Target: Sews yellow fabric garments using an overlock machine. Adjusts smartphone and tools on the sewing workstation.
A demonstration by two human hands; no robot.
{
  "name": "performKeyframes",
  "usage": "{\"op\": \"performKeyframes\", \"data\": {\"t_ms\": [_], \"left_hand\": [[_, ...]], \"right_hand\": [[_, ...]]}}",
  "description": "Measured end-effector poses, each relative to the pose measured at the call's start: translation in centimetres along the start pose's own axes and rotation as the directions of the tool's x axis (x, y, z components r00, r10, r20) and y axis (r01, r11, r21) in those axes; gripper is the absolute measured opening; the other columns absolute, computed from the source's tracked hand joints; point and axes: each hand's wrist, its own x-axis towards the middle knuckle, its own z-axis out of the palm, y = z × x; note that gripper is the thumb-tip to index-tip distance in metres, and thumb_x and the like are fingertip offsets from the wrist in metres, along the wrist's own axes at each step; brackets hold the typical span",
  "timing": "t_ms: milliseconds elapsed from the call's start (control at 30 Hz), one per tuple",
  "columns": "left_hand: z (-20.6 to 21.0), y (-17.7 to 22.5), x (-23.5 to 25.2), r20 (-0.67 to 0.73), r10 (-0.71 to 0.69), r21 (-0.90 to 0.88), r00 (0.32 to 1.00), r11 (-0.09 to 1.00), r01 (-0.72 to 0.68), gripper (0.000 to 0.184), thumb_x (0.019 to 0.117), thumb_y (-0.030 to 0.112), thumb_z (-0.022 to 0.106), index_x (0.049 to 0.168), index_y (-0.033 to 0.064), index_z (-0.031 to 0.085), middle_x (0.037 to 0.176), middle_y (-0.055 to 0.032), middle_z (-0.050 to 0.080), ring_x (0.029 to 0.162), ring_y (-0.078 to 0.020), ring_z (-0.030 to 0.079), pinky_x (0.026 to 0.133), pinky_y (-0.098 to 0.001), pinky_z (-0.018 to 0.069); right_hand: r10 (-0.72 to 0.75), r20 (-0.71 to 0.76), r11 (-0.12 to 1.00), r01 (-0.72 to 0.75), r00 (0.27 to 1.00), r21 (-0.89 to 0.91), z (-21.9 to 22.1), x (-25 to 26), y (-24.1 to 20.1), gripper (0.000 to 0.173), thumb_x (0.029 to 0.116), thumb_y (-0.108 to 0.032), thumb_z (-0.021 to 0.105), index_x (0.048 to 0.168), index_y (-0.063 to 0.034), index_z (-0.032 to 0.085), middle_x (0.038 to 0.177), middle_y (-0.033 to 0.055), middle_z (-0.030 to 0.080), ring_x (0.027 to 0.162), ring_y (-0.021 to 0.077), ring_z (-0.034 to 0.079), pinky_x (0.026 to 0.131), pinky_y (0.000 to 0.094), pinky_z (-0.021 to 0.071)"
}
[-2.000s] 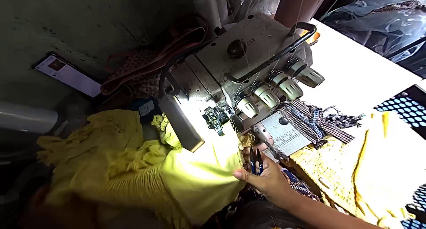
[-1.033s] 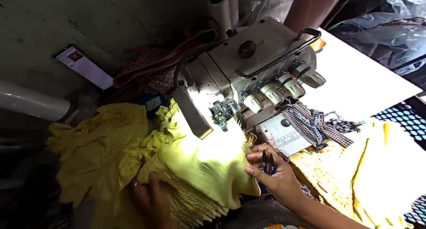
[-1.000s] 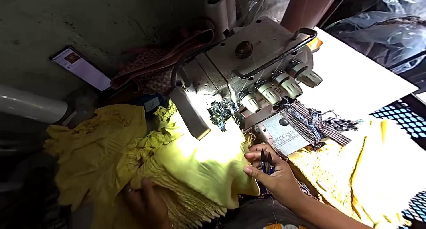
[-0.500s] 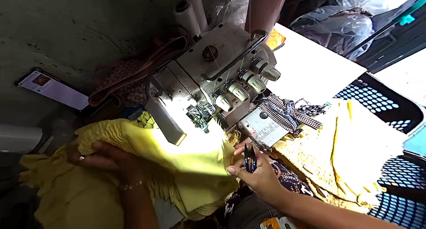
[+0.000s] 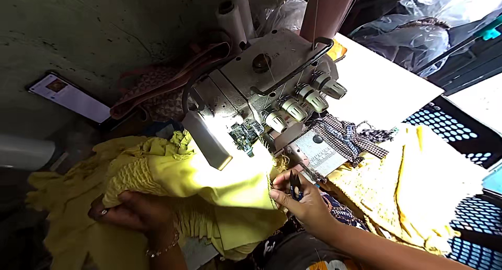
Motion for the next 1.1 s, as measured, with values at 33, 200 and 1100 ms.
{"op": "performKeyframes", "data": {"t_ms": [33, 200, 1100], "left_hand": [[-0.1, -0.1, 0.1, 0.011, 0.001, 0.002, 1.0, 1.0, -0.002, 0.044, 0.1087, 0.025, 0.044, 0.119, -0.0162, 0.031, 0.116, -0.0064, 0.048, 0.114, 0.0043, 0.051, 0.101, -0.0179, 0.0446], [-0.3, -0.3, 0.7, 0.036, -0.02, -0.01, 0.999, 1.0, 0.021, 0.039, 0.1077, 0.017, 0.042, 0.121, -0.0176, 0.03, 0.115, -0.0067, 0.049, 0.113, 0.0035, 0.053, 0.099, -0.0187, 0.0467], [-2.2, 0.6, 1.0, 0.203, -0.159, 0.265, 0.966, 0.959, 0.102, 0.039, 0.1045, 0.018, 0.048, 0.115, -0.0198, 0.042, 0.108, -0.01, 0.056, 0.105, 0.0036, 0.057, 0.096, -0.0169, 0.0475]], "right_hand": [[0.079, -0.003, 0.995, -0.079, 0.997, 0.062, 0.1, 0.1, -0.4, 0.021, 0.0909, -0.005, 0.071, 0.107, -0.0117, 0.061, 0.086, -0.0098, 0.067, 0.068, -0.0024, 0.064, 0.061, 0.0141, 0.0558], [0.344, 0.041, 0.921, -0.346, 0.938, 0.177, 0.0, 0.5, -1.7, 0.017, 0.0907, 0.003, 0.065, 0.104, -0.0073, 0.067, 0.078, -0.0054, 0.07, 0.06, -0.0007, 0.062, 0.054, 0.013, 0.0499], [-0.09, 0.097, 0.991, 0.099, 0.991, -0.088, -3.0, -0.9, -0.9, 0.005, 0.0924, -0.017, 0.071, 0.087, -0.0181, 0.07, 0.089, -0.0123, 0.069, 0.076, -0.0098, 0.059, 0.065, 0.0067, 0.0476]]}}
